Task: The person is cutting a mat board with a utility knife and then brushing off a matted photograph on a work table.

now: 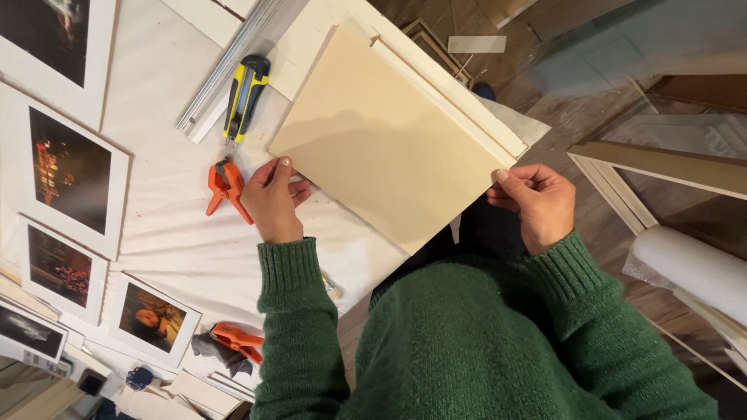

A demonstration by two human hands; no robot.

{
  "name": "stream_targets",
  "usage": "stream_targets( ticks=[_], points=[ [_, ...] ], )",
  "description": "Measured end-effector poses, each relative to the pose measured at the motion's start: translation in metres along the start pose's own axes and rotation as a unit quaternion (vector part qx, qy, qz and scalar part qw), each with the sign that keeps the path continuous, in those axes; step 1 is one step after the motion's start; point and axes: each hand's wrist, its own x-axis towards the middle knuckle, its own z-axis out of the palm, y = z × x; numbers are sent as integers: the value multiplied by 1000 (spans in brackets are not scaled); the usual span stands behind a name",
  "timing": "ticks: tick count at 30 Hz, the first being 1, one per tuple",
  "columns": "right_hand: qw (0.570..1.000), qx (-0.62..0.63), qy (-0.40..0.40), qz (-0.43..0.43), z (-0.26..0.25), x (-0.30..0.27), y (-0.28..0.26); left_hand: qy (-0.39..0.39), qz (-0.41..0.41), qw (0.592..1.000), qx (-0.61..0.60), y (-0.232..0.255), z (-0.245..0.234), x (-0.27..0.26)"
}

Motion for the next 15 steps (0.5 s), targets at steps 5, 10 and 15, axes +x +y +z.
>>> stream_targets(
  ticks=[5,10,15],
  points=[
    [1000,6,-1,-6,0,0,1,-7,-4,1000,-3,-1,-3,2],
    [1000,7,0,-10,0,0,1,-14,-5,1000,0,-2,-4,4],
    [1000,0,0,-12,1,-1,1,-30,-16,999,-3,3,-9,3]
  ],
)
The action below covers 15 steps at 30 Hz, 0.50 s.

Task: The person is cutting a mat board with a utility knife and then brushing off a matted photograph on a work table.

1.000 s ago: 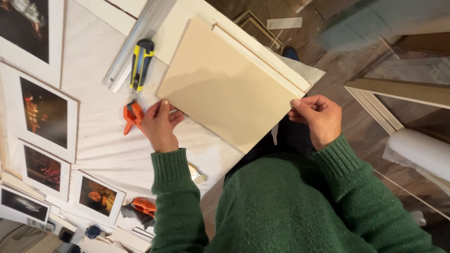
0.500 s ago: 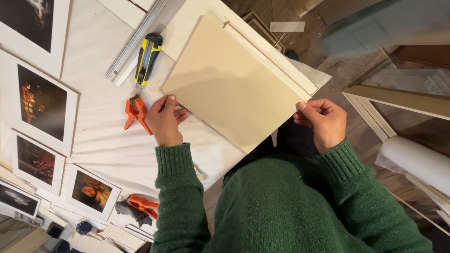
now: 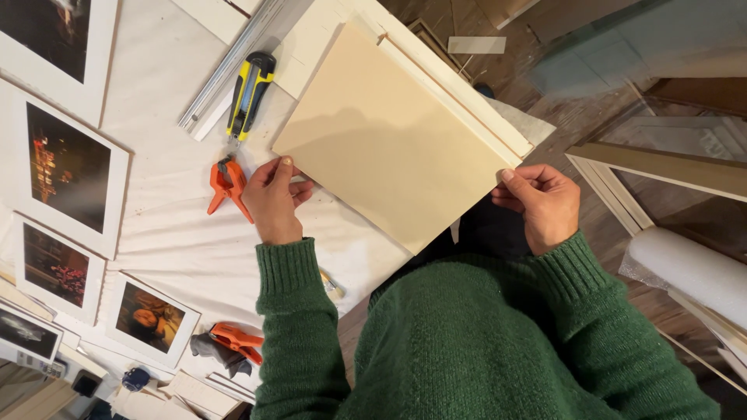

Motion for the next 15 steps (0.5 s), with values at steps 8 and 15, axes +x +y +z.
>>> stream_targets(
  ticks=[8,15],
  points=[
    [1000,-2,0,8,-1,1,0,-81,414,895,143,28,39,-11],
    [1000,7,-1,2,-3,1,2,-323,483,798,158,91,121,15]
  ],
)
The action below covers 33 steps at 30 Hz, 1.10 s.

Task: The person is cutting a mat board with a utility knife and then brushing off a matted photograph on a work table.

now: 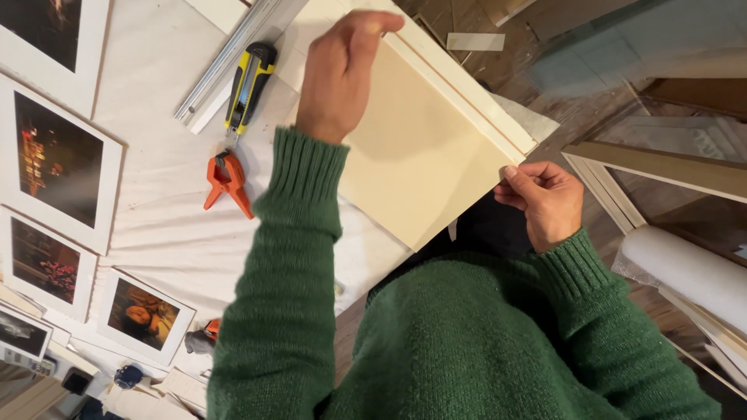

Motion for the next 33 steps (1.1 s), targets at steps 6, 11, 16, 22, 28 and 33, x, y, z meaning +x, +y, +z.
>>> stream_targets(
  ticks=[6,11,16,22,28,33],
  points=[
    [1000,2,1,-2,2,-1,-2,-34,-33,998,36,-5,9,25],
    [1000,-8,4,4,2,-1,-2,-30,-14,999,23,-7,11,26],
    [1000,-6,7,5,2,-2,-4,-31,-29,999,34,-4,14,22],
    [1000,-3,5,7,3,-1,-5,25,-12,999,39,-5,9,1],
    [1000,-13,9,13,4,-1,-6,192,-9,941,279,-18,-4,-32],
    [1000,-12,6,15,3,-1,-3,154,-173,917,324,-21,-8,-38]
  ],
)
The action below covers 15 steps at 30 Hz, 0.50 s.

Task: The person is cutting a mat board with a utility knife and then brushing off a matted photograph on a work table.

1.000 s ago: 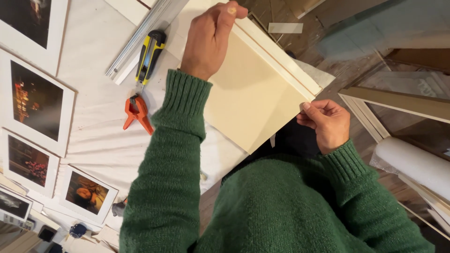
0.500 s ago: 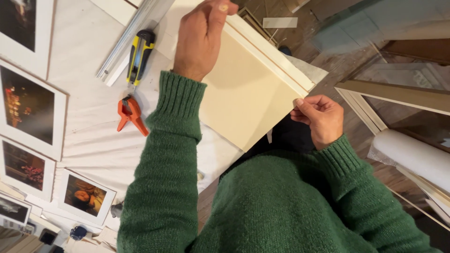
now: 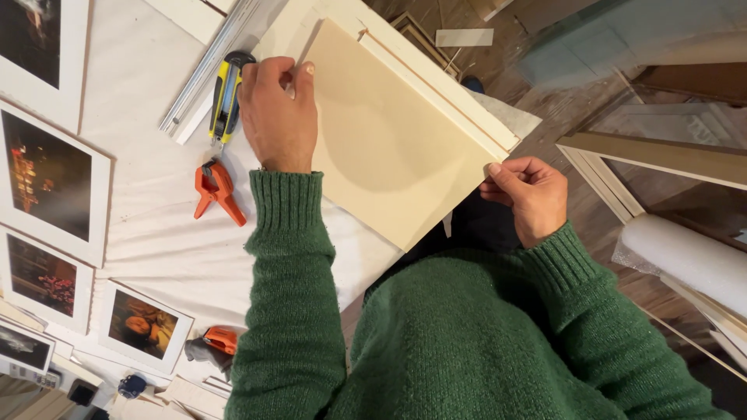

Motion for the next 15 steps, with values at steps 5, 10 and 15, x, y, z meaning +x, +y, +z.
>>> stream_targets(
  ticks=[5,10,15],
  points=[
    [1000,10,-5,-8,-1,1,2,-33,-44,998,-12,8,-4,7],
    [1000,0,-1,-2,1,0,-2,-52,-74,996,-21,7,-2,8],
    [1000,0,-3,-3,3,-3,-7,-41,-85,993,-66,2,2,9]
  ],
)
